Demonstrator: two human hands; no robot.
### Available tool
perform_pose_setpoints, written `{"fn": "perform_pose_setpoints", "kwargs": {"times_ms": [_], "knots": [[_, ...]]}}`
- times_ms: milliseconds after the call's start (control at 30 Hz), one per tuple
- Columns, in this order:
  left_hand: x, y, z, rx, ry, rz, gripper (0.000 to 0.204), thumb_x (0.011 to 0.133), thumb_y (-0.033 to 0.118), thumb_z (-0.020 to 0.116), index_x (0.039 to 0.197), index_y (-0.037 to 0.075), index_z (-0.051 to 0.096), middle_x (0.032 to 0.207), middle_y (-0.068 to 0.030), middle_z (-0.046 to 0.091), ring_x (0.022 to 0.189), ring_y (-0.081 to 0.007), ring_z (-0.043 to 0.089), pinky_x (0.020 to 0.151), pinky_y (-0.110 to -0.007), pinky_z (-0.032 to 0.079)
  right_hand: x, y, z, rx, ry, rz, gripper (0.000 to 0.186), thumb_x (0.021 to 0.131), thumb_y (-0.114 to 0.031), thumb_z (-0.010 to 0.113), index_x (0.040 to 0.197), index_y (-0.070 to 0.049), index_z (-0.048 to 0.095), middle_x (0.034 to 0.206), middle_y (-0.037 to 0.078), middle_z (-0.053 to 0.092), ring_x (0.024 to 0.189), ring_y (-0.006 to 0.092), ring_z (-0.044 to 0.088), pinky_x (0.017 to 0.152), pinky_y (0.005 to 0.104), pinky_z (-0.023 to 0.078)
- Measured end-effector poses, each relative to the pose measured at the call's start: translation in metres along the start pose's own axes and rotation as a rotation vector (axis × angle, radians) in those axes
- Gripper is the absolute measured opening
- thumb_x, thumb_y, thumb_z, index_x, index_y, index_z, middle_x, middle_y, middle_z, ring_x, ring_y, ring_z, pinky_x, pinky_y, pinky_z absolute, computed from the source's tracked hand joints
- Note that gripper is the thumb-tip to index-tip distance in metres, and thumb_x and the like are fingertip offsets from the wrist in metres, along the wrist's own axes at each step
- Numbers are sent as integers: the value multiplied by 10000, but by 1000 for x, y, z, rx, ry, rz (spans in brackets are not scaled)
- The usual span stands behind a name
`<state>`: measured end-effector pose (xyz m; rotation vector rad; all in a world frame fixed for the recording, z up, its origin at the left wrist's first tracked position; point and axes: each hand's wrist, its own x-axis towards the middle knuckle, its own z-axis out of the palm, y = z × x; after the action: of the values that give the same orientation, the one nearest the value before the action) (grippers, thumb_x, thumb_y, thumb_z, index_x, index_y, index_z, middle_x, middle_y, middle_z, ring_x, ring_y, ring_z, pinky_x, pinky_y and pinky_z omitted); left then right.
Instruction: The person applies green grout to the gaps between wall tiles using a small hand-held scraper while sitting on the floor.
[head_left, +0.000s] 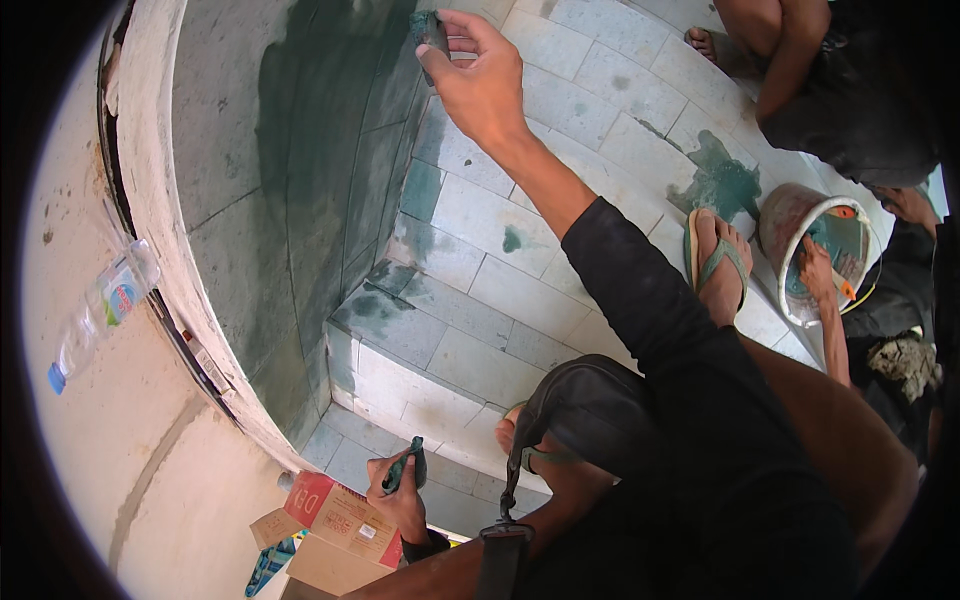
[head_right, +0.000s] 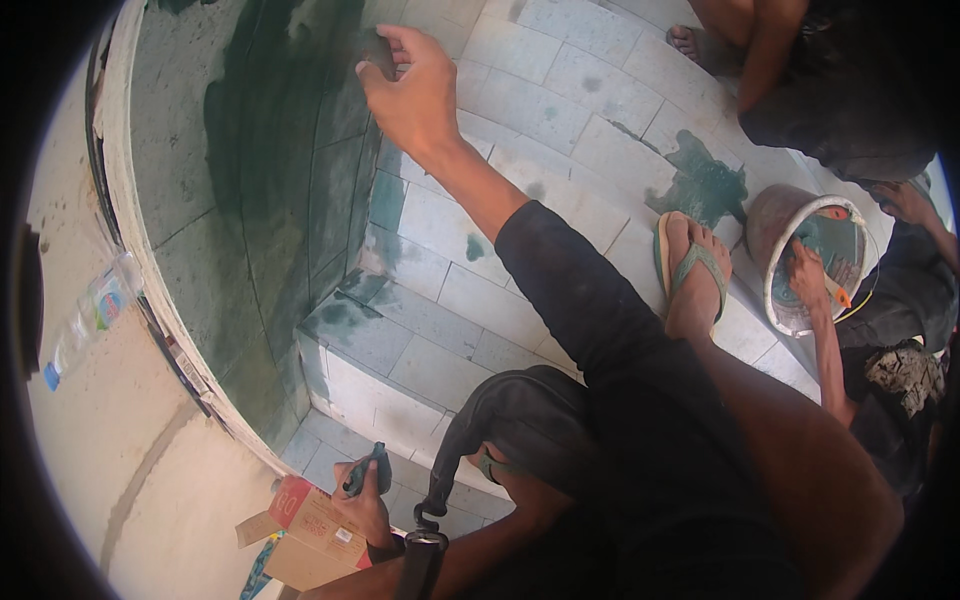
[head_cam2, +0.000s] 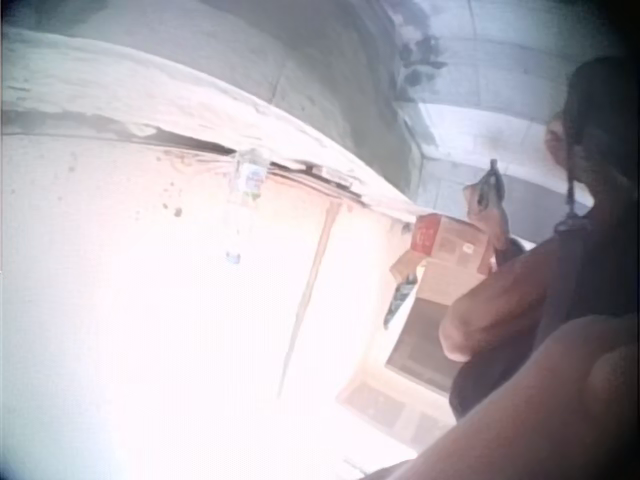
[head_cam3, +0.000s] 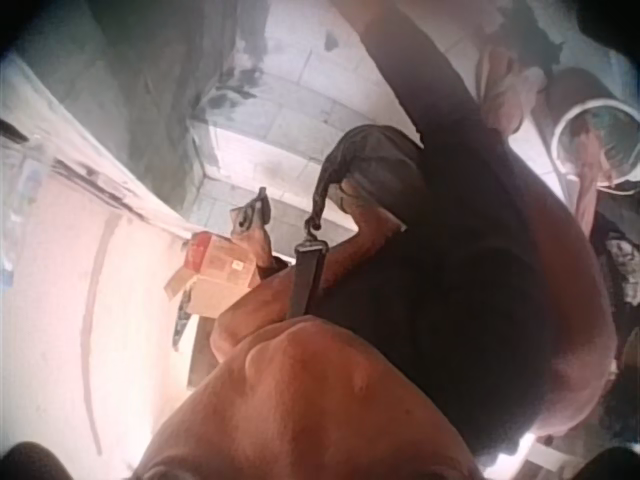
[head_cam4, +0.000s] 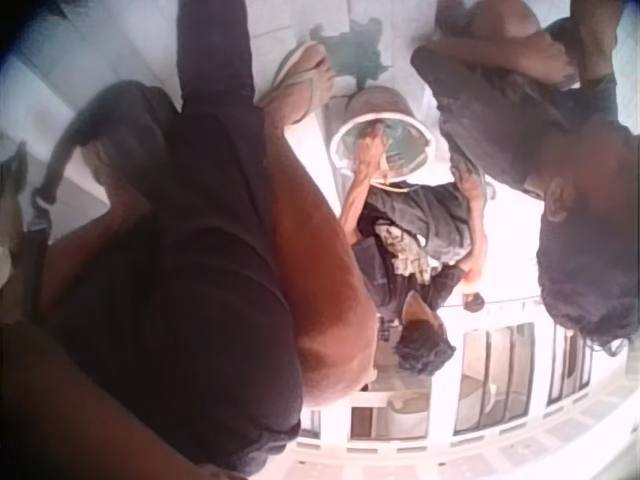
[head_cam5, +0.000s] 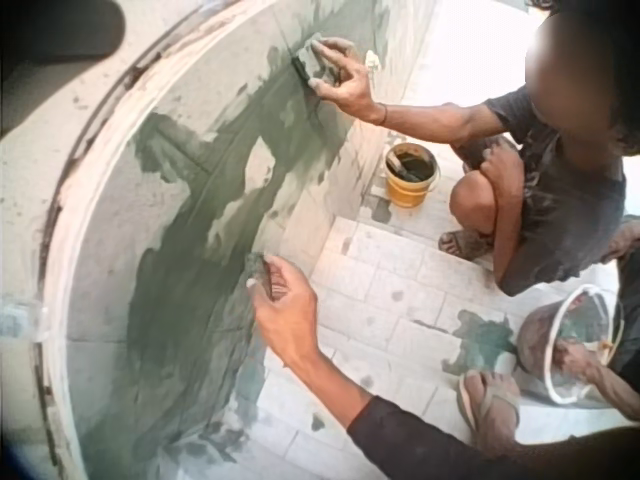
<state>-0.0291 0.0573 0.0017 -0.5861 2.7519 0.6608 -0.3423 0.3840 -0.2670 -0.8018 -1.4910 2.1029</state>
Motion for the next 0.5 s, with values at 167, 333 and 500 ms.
{"fn": "perform_pose_setpoints", "kwargs": {"times_ms": [167,333,500], "knots": [[2,-1,1,-30,10,-30,190,800,-102,782,975,-32,805,874,-99,704,848,-188,606,791,-300,494,15,-3,-3,-15,18,-20,479,873,-123,784,1316,8,656,1219,164,703,1090,239,686,883,363,600],[-1,1,-1,-25,2,-83,194,795,-101,777,975,-34,806,865,-93,703,847,-187,605,792,-307,490,40,-8,-11,54,76,35,487,860,-120,789,1310,7,652,1228,180,707,1061,269,708,898,388,594],[2,3,2,-25,-9,-65,191,797,-90,779,975,-30,811,848,-85,691,842,-184,607,790,-306,485,56,-5,-1,87,98,-68,479,856,-73,806,1301,21,656,1228,181,706,1048,268,719,893,382,597]]}}
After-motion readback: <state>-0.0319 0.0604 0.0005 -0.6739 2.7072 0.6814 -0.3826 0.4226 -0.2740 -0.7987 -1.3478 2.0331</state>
